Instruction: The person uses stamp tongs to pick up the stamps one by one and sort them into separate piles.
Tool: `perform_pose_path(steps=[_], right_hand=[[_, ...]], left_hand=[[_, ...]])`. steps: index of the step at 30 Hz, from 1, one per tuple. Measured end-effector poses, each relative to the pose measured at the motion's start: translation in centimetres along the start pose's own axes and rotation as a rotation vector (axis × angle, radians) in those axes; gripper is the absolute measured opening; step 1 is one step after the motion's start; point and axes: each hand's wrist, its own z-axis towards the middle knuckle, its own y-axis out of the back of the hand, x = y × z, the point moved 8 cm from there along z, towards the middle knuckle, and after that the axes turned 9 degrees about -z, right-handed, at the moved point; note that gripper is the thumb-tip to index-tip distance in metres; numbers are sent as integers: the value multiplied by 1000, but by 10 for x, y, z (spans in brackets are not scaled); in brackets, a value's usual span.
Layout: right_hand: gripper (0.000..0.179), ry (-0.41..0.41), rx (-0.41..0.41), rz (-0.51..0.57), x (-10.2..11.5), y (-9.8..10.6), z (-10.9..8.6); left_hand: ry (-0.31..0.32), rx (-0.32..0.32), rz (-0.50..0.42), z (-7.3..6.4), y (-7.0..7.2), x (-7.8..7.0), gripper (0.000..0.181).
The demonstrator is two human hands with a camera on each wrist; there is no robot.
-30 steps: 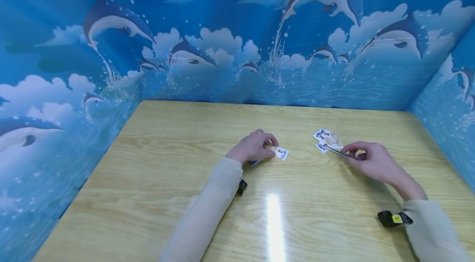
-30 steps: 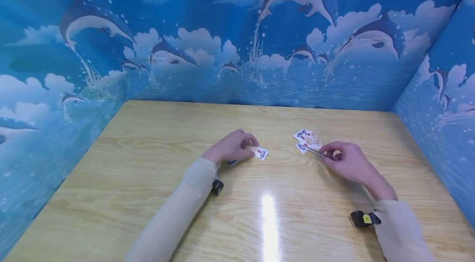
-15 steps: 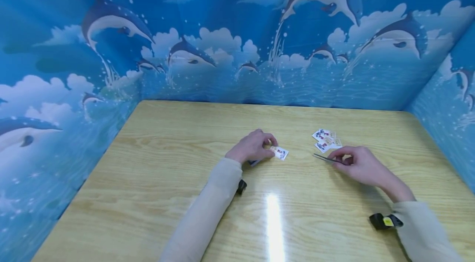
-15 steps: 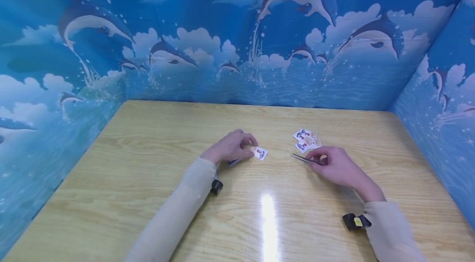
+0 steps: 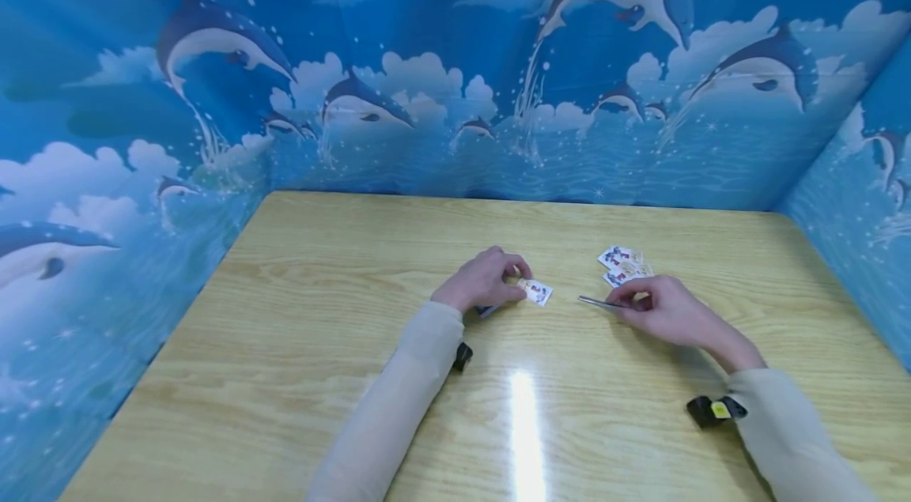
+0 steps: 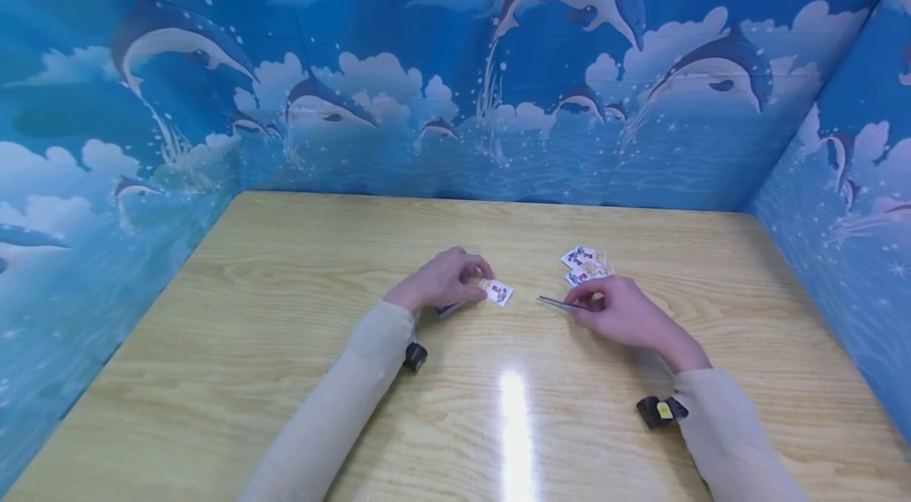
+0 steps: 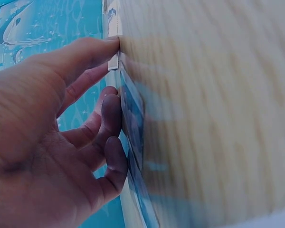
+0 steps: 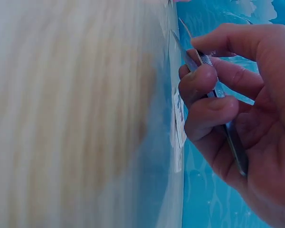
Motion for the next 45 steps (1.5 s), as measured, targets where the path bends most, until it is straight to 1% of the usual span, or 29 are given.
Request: perform_pose_path(steps=[3,7,12,18,23,27,37,45], right_hand=[[14,22,6,-11,3,-2,6],[14,31,11,-10,6,-3,13],[14,36,34,30,9,-5,21],[14,37,66,36,12,-7,30],[16,56,88,39,18,-8,36],[15,75,97,58,20,-10,39],[13,119,86,69,23,-12,42],[13,112,78,70,25,-13,39]], left_hand=[[-1,0,3,0,0,0,31],[-6,-1,4,0,1,0,31],[-13,-1,9,0,1,-1,30],[-4,1,9,0,0,-1,30],[4,0,1,0,0,-1,29],[-1,-3,-3,0,0,-2,29],[1,-1,7,0,0,-2,31],[-11,-3,45,-2,1,-3,31]])
